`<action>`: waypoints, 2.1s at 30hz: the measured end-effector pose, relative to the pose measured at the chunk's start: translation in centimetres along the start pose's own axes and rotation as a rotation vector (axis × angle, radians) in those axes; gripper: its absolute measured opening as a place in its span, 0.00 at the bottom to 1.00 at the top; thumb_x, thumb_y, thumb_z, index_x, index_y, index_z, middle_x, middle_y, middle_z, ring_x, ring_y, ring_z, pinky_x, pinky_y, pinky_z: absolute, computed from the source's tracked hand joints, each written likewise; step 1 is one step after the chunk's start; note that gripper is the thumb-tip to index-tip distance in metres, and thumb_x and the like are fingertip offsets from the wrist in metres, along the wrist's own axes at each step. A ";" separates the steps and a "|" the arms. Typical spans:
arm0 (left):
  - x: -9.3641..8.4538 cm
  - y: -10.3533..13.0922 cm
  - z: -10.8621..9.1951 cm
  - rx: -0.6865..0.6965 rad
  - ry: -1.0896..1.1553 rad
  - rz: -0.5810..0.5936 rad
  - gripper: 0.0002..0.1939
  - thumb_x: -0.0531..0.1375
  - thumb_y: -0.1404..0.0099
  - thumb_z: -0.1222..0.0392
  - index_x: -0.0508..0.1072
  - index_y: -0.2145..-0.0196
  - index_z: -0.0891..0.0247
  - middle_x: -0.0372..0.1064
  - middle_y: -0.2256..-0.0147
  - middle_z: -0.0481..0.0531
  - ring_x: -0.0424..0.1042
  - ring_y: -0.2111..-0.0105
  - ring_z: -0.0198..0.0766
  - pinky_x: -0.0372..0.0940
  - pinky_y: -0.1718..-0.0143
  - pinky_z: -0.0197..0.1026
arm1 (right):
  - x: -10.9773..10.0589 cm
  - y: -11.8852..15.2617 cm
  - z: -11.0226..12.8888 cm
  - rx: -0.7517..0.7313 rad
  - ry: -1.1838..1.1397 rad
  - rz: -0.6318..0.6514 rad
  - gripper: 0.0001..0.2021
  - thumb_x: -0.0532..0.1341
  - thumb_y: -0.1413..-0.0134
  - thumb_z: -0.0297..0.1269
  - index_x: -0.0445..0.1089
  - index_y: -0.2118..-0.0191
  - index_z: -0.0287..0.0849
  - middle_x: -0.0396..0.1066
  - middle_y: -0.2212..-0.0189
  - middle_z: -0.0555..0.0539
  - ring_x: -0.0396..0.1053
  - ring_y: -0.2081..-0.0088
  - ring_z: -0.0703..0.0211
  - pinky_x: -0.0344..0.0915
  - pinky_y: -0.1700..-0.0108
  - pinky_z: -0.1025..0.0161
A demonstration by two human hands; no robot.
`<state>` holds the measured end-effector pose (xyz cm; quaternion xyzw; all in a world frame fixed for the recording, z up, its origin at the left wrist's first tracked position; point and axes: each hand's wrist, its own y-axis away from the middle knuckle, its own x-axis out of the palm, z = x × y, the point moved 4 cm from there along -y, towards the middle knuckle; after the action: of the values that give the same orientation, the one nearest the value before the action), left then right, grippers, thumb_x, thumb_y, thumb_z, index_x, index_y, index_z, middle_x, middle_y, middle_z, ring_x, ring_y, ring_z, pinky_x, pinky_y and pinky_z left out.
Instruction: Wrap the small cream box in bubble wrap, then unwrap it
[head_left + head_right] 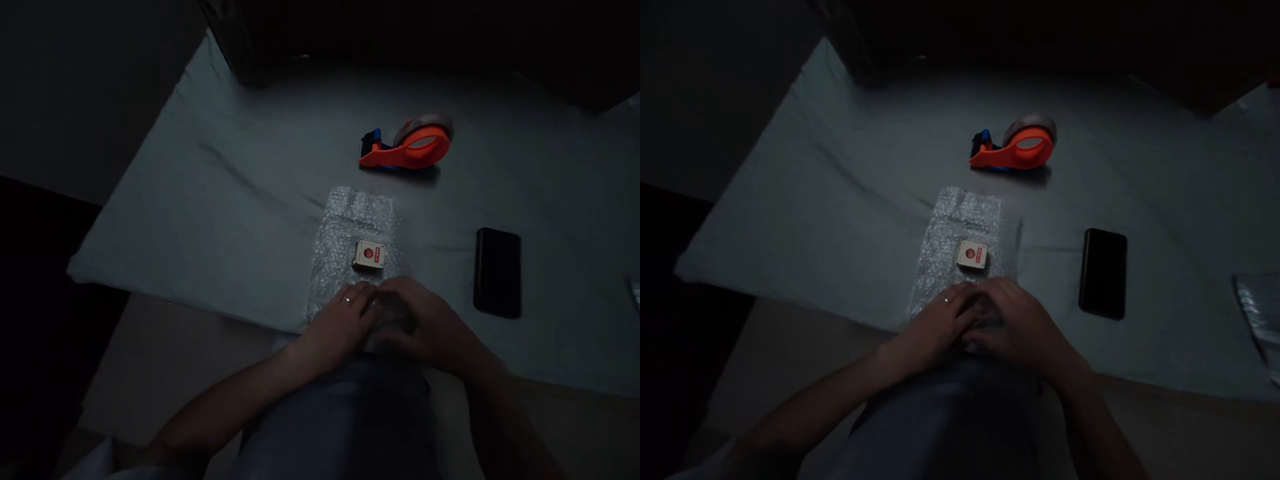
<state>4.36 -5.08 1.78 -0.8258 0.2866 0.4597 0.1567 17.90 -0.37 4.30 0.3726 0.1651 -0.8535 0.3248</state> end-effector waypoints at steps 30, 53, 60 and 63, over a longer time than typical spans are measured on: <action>-5.0 -5.7 8.7 -0.530 0.377 -0.420 0.04 0.60 0.41 0.61 0.71 0.68 0.64 0.72 0.70 0.47 0.70 0.70 0.33 0.61 0.68 0.34 | -0.4 -3.1 -0.3 -0.107 0.365 -0.389 0.14 0.59 0.44 0.31 0.67 0.51 0.37 0.70 0.53 0.38 0.65 0.50 0.47 0.64 0.46 0.49; -6.7 -2.9 12.1 -0.664 0.425 -0.208 0.18 0.59 0.43 0.46 0.70 0.73 0.66 0.66 0.71 0.51 0.67 0.67 0.38 0.62 0.66 0.38 | 1.9 -4.3 0.3 -0.053 0.515 -0.208 0.17 0.58 0.43 0.30 0.68 0.47 0.36 0.69 0.52 0.38 0.62 0.51 0.47 0.62 0.43 0.47; -6.1 -2.8 12.2 -0.760 0.550 -0.137 0.16 0.60 0.45 0.47 0.65 0.78 0.64 0.56 0.81 0.43 0.54 0.80 0.29 0.48 0.78 0.34 | 2.0 -4.2 0.3 -0.035 0.540 -0.202 0.18 0.58 0.43 0.31 0.67 0.46 0.38 0.69 0.51 0.39 0.63 0.51 0.48 0.58 0.40 0.45; -6.2 -3.0 11.6 -0.748 0.318 -0.240 0.12 0.59 0.45 0.54 0.63 0.79 0.63 0.60 0.79 0.45 0.58 0.77 0.32 0.50 0.76 0.35 | 2.0 -4.2 0.3 -0.020 0.544 -0.189 0.19 0.58 0.43 0.32 0.66 0.45 0.39 0.68 0.51 0.39 0.63 0.51 0.47 0.58 0.40 0.43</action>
<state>-4.07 5.37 0.90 -0.9139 0.0223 0.3775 -0.1476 13.86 1.71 3.24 0.5676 0.2885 -0.7470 0.1912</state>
